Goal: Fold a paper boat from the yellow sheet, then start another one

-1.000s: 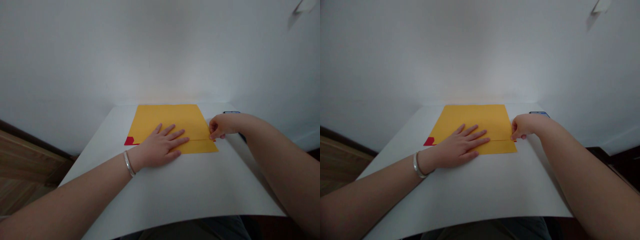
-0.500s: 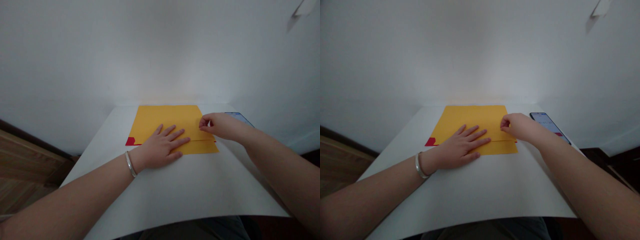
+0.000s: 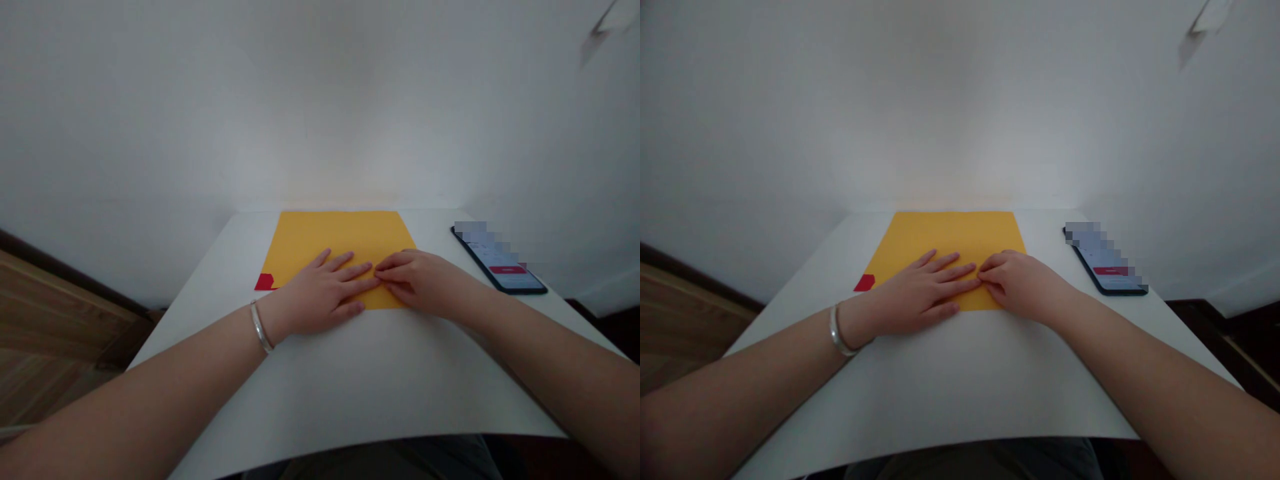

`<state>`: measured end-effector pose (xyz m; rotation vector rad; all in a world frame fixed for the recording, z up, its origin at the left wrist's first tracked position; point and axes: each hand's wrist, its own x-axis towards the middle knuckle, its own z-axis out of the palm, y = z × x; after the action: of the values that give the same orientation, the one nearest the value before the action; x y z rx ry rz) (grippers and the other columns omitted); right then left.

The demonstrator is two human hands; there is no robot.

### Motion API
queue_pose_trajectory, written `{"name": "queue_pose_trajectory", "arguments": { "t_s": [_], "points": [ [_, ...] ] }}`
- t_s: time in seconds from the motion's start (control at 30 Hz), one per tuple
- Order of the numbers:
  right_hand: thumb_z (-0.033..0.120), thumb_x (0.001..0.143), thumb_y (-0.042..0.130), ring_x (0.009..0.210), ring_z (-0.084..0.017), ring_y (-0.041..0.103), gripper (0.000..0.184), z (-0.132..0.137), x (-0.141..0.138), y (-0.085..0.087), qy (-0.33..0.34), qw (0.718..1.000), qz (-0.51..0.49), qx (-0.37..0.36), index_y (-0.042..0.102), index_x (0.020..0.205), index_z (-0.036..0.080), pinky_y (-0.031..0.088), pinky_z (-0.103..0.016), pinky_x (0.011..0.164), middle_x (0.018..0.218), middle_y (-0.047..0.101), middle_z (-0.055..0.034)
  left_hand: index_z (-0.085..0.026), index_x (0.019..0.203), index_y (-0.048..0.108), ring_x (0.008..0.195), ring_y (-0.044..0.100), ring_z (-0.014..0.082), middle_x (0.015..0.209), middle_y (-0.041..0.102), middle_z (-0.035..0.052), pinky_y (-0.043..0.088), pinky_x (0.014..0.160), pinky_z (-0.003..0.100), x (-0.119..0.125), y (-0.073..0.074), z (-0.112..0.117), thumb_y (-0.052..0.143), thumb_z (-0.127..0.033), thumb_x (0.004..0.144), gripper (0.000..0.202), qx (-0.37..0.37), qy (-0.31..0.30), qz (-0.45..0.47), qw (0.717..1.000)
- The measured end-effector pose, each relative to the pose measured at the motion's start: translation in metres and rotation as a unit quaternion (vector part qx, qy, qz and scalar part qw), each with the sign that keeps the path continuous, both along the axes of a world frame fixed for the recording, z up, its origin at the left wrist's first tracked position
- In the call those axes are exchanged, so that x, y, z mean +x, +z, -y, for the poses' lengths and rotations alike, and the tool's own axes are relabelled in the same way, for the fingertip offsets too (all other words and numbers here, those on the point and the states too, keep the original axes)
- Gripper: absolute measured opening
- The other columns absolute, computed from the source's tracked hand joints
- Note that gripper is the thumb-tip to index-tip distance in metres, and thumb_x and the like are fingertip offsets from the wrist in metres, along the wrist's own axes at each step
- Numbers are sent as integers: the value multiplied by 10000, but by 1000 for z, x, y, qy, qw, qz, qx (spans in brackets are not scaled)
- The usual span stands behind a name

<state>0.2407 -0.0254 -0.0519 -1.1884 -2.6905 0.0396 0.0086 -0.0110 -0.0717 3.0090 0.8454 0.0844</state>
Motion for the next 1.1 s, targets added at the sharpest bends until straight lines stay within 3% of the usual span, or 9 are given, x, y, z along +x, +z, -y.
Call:
{"name": "queue_pose_trajectory", "arguments": {
  "t_s": [0.17, 0.33, 0.47, 0.6, 0.77, 0.93, 1.03, 1.1],
  "points": [
    [168, 846, 490, 961, -213, 645, 310, 0, -2, 1, 6, 1000, 11, -4, 721, 1052, 151, 498, -345, 902, 1094, 692, -111, -288, 1378, 437, 1358, 324, 256, 1461, 405, -10, 238, 1095, 443, -9, 9, -3, 272, -461, 979, 465, 6, -12, 9, 1000],
    [184, 860, 470, 973, -200, 636, 315, 1, -2, 2, 5, 1000, 9, -10, 723, 1045, 159, 481, -329, 922, 1097, 691, -98, -278, 1186, 635, 1181, 516, 211, 1292, 587, 8, 345, 1017, 373, -18, 21, -9, 288, -431, 985, 429, 12, -21, 34, 999],
    [224, 865, 471, 965, -210, 620, 325, 5, -6, 8, -14, 1000, 24, 9, 707, 1086, 191, 486, -344, 885, 1089, 679, -93, -257, 1030, 716, 1049, 585, 190, 1202, 638, 26, 400, 934, 330, -26, 29, -17, 355, -432, 970, 406, -2, -15, 44, 999],
    [276, 891, 449, 952, -229, 596, 354, 6, -9, 14, 1, 998, 63, 25, 652, 1181, 276, 496, -362, 787, 1075, 645, -93, -282, 984, 733, 995, 596, 172, 1173, 645, 20, 405, 893, 305, -30, 39, -23, 459, -406, 935, 305, -20, -2, 29, 999],
    [264, 896, 454, 937, -220, 577, 356, 5, -8, 15, 22, 995, 85, 37, 624, 1203, 322, 480, -332, 729, 1052, 621, -88, -336, 933, 739, 1028, 570, 202, 1140, 661, -9, 322, 981, 397, -33, 49, -24, 575, -351, 872, 176, -16, 38, 0, 999],
    [268, 905, 452, 922, -207, 579, 335, 10, -14, 22, 16, 995, 88, 39, 644, 1174, 326, 462, -305, 701, 1038, 618, -87, -338, 960, 729, 1075, 582, 195, 1193, 649, -13, 234, 1077, 447, -53, 54, -34, 574, -292, 869, 186, -60, 8, -10, 998],
    [270, 905, 454, 918, -205, 583, 331, 12, -18, 28, 10, 994, 97, 40, 646, 1168, 329, 453, -294, 679, 1037, 620, -84, -273, 973, 736, 1056, 600, 174, 1159, 671, 29, 376, 1003, 315, -64, 56, -40, 567, -272, 864, 201, -110, -25, 9, 994],
    [282, 908, 452, 911, -203, 584, 327, 14, -18, 31, 6, 994, 99, 40, 647, 1166, 331, 447, -287, 663, 1030, 624, -81, -237, 956, 737, 1053, 597, 161, 1144, 673, 36, 423, 954, 264, -65, 56, -41, 563, -272, 861, 202, -130, -7, 49, 990]
  ]
}}
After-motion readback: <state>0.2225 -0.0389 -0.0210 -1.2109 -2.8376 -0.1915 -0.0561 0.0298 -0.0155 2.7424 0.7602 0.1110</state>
